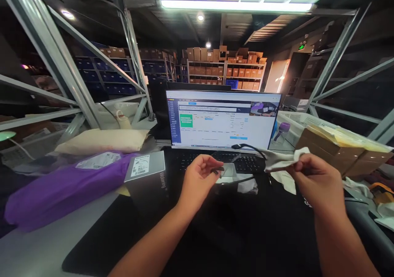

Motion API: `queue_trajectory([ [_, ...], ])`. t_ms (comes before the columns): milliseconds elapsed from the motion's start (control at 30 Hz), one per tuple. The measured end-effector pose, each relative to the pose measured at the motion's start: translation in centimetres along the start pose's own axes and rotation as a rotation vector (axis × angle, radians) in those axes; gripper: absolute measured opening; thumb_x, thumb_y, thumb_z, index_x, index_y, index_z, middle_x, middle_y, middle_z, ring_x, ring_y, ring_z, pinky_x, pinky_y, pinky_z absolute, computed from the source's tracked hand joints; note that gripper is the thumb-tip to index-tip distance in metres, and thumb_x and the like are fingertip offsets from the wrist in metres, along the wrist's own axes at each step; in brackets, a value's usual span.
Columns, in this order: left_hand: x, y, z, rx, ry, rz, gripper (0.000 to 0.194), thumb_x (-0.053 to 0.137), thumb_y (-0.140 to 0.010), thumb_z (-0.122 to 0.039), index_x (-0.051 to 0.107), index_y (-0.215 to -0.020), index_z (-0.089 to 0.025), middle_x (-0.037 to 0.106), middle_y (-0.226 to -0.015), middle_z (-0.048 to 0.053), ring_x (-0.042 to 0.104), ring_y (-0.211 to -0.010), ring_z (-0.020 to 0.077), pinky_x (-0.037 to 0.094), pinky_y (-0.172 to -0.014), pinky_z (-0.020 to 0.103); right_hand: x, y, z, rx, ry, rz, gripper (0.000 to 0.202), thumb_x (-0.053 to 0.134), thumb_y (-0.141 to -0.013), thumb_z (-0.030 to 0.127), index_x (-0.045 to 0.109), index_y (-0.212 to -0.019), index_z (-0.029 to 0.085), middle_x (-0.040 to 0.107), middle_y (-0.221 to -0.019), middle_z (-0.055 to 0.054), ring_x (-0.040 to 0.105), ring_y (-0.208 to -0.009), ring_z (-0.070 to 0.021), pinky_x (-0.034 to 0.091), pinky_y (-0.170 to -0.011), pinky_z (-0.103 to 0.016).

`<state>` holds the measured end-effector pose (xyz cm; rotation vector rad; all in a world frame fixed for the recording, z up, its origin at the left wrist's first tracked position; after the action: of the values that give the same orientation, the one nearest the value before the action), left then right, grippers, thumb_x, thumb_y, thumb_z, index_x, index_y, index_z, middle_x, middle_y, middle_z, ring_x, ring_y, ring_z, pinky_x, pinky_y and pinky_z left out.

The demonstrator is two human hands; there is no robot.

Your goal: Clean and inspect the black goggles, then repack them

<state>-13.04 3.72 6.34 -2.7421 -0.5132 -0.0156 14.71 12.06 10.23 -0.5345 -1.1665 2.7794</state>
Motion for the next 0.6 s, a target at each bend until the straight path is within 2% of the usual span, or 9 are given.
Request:
queue_trajectory([
  [67, -0.3, -0.1, 0.1, -0.007, 0.066, -0.04, 0.022, 0.072, -0.073, -0.019, 0.057, -0.089, -0.017, 0.074, -0.101, 0.008, 0.071, -0.095, 0.0202, 0.056, -0.082, 0.031, 1.9, 0.8, 0.5, 0.062, -0.181, 0.126, 0.022, 0.071, -0.073, 0.019, 0.05, -0.065, 0.024, 0.055, -0.059, 0.003, 0.049, -0.052, -0.014, 0.034, -0.049, -0.026],
  [200, 0.3, 0.5, -0.1, 0.053, 0.021, -0.073, 0.024, 0.073, -0.068, -0.012, 0.058, -0.087, -0.017, 0.074, -0.101, 0.006, 0.071, -0.093, 0.019, 0.056, -0.086, 0.033, 7.8, 3.7, 2.4, 0.059, -0.37, 0.409, 0.025, 0.073, -0.075, 0.02, 0.05, -0.064, 0.022, 0.056, -0.061, 0.003, 0.048, -0.056, -0.0132, 0.037, -0.052, -0.024],
  [300, 0.9, 1.5, -0.6, 0.163, -0.116, -0.098, 0.025, 0.071, -0.069, -0.008, 0.063, -0.09, -0.018, 0.073, -0.104, 0.004, 0.07, -0.097, 0.0189, 0.054, -0.093, 0.035, 10.6, 5.3, 3.0, 0.055, -0.482, 0.444, 0.028, 0.076, -0.076, 0.026, 0.051, -0.065, 0.022, 0.057, -0.063, 0.004, 0.049, -0.057, -0.0129, 0.039, -0.054, -0.024],
  [433, 1.4, 2.7, -1.7, 0.33, -0.326, -0.128, 0.034, 0.083, -0.066, -0.016, 0.069, -0.096, -0.021, 0.074, -0.103, 0.004, 0.068, -0.097, 0.0219, 0.054, -0.087, 0.034, 10.3, 6.0, 3.1, 0.044, -0.464, 0.324, 0.035, 0.084, -0.07, 0.032, 0.051, -0.061, 0.022, 0.058, -0.059, 0.003, 0.05, -0.054, -0.0142, 0.04, -0.053, -0.026],
  [533, 1.8, 3.3, -2.3, 0.435, -0.394, -0.099, 0.04, 0.088, -0.065, -0.026, 0.069, -0.1, -0.021, 0.075, -0.1, 0.004, 0.069, -0.092, 0.0219, 0.056, -0.082, 0.032, 9.3, 6.3, 3.3, 0.005, -0.383, 0.243, 0.036, 0.086, -0.066, 0.031, 0.052, -0.06, 0.023, 0.059, -0.057, 0.003, 0.051, -0.053, -0.0152, 0.041, -0.053, -0.027],
  [600, 2.0, 3.4, -2.4, 0.457, -0.423, -0.071, 0.04, 0.086, -0.067, -0.026, 0.069, -0.103, -0.022, 0.075, -0.101, 0.004, 0.07, -0.093, 0.0219, 0.056, -0.083, 0.032, 9.0, 6.6, 3.4, -0.008, -0.354, 0.22, 0.035, 0.086, -0.067, 0.03, 0.052, -0.06, 0.023, 0.06, -0.057, 0.003, 0.052, -0.052, -0.0154, 0.041, -0.053, -0.028],
])
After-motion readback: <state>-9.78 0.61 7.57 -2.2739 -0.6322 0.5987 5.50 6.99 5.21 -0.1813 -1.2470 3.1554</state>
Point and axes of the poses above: each hand's wrist, its own y-axis away from the middle knuckle, its own x-axis out of the palm, z = x × y, the point moved 7 cm from there along -y, towards the middle knuckle
